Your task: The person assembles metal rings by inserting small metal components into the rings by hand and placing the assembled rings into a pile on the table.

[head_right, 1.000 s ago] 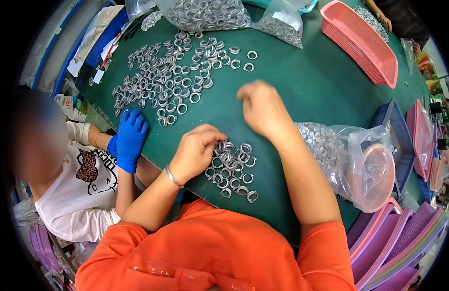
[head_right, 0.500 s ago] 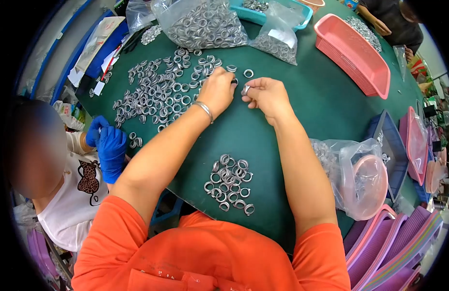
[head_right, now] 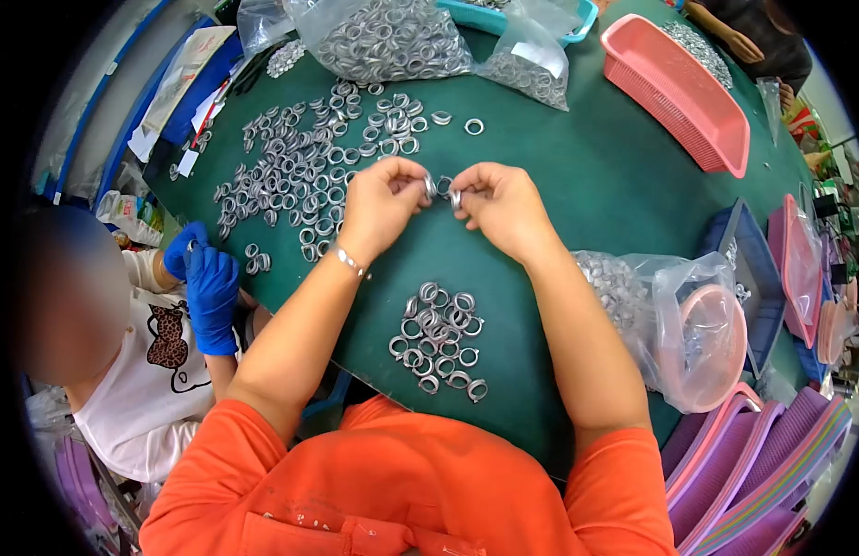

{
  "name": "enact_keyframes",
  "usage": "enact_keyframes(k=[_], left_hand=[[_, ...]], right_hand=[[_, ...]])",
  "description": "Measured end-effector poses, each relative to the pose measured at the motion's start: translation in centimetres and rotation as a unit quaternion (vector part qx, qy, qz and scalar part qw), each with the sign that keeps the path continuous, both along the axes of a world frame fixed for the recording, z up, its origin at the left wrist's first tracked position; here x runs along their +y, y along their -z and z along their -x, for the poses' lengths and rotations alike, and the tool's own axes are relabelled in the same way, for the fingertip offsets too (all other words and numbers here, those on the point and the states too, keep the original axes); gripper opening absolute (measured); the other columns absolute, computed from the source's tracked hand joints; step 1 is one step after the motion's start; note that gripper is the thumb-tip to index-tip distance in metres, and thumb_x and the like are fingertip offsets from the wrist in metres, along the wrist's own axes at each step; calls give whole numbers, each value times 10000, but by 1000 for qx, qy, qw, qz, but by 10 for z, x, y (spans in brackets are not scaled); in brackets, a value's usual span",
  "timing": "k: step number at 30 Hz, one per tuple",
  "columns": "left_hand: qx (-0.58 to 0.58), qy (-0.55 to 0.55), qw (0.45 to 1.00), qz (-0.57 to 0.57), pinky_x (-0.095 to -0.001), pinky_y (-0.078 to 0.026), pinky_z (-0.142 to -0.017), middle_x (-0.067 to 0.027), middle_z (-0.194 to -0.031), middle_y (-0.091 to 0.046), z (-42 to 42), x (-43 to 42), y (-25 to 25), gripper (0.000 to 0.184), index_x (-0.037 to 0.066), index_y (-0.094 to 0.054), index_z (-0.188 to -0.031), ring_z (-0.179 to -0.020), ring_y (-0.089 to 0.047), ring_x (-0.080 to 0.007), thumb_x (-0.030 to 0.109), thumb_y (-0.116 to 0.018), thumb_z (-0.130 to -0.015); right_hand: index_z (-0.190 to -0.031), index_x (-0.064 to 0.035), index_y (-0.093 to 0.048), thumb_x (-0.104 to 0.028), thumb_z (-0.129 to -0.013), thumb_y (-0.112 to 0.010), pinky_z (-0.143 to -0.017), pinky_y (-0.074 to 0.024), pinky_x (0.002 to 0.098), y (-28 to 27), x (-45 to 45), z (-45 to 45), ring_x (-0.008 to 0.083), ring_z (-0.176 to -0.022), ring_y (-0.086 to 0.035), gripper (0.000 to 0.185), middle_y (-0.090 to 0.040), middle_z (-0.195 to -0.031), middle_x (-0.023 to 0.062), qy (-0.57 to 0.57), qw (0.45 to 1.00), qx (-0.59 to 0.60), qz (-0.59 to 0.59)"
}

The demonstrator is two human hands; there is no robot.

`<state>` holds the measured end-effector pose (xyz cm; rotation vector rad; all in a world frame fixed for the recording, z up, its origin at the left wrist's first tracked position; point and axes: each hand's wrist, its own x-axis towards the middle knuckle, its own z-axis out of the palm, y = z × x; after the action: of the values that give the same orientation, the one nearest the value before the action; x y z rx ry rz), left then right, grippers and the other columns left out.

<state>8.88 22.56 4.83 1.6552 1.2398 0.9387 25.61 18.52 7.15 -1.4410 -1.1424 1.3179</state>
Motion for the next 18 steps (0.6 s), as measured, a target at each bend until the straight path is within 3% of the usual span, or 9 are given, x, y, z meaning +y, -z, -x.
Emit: enact_keyframes(k=[1, 3, 5, 6, 7, 10, 15, 17, 18], left_hand=[[11, 27, 999, -33, -252, -504, -590, -65, -735, -640, 3, -12, -7, 75, -6, -629, -856, -667, -634, -125, -20, -594, -792], [159, 96, 969, -163, -338, -489, -627, -114, -752, -607, 15, -39, -18, 100, 27, -645, -812, -698, -616, -250, -7, -611, -723], [167, 167, 961, -143, -359, -491, -663, -143, -769, -608, 23, -59, -22, 105, 19, -643, -817, -724, -604, -312, -10, -593, -730], [166, 166, 962, -141, -359, -491, -663, -143, -769, -608, 24, -59, -23, 105, 19, -643, -817, -724, -604, -312, -10, -593, -730], [163, 168, 962, -139, -369, -490, -672, -147, -765, -607, 25, -60, -24, 97, 15, -641, -810, -729, -604, -320, -10, -592, -730], [193, 62, 956, -213, -398, -483, -706, -159, -796, -588, 20, -39, -17, 78, 9, -625, -804, -777, -592, -336, 7, -607, -728], [352, -49, 904, -237, -413, -466, -694, -135, -820, -562, 18, -1, -5, 100, 22, -615, -787, -791, -576, -327, 25, -658, -697], [322, -27, 911, -255, -404, -473, -697, -135, -807, -558, 22, 3, -2, 112, 28, -622, -791, -780, -565, -334, 25, -665, -687], [263, -5, 923, -280, -341, -492, -681, -103, -821, -602, 23, 4, -5, 80, 18, -629, -808, -762, -598, -267, 31, -665, -738]], right_hand=[[-890, 26, -629, 66, -778, -549, -598, -494, 263, 0, -6, -1, 147, -678, -613, 143, -631, -755, 81, -66, 997, -40, -13], [-878, 21, -637, 53, -765, -552, -613, -499, 290, -5, -16, -3, 171, -681, -625, 145, -640, -734, 95, -130, 988, -79, -26], [-870, 6, -647, 8, -745, -553, -664, -500, 348, -15, -23, -5, 247, -719, -647, 156, -653, -740, 145, -309, 927, -208, -52], [-853, 8, -644, -53, -749, -573, -709, -497, 384, -19, -23, -5, 323, -768, -640, 140, -652, -763, 173, -303, 926, -222, -48], [-853, 8, -644, -53, -749, -573, -709, -497, 384, -17, -19, -2, 323, -768, -640, 140, -652, -763, 173, -304, 925, -221, -47], [-841, -6, -646, -101, -758, -605, -772, -485, 421, 2, 8, 13, 349, -844, -617, 133, -647, -839, 175, -7, 919, -357, -165], [-868, -27, -662, -103, -749, -626, -772, -495, 412, 11, 32, 8, 358, -831, -622, 146, -642, -847, 179, -59, 908, -399, -110], [-871, -22, -667, -81, -740, -646, -693, -518, 357, 2, 33, 2, 283, -756, -650, 145, -652, -810, 157, -50, 949, -302, -68], [-877, 0, -660, -33, -745, -649, -604, -508, 289, 0, 33, -1, 176, -680, -638, 136, -660, -780, 109, -52, 983, -174, -9]])
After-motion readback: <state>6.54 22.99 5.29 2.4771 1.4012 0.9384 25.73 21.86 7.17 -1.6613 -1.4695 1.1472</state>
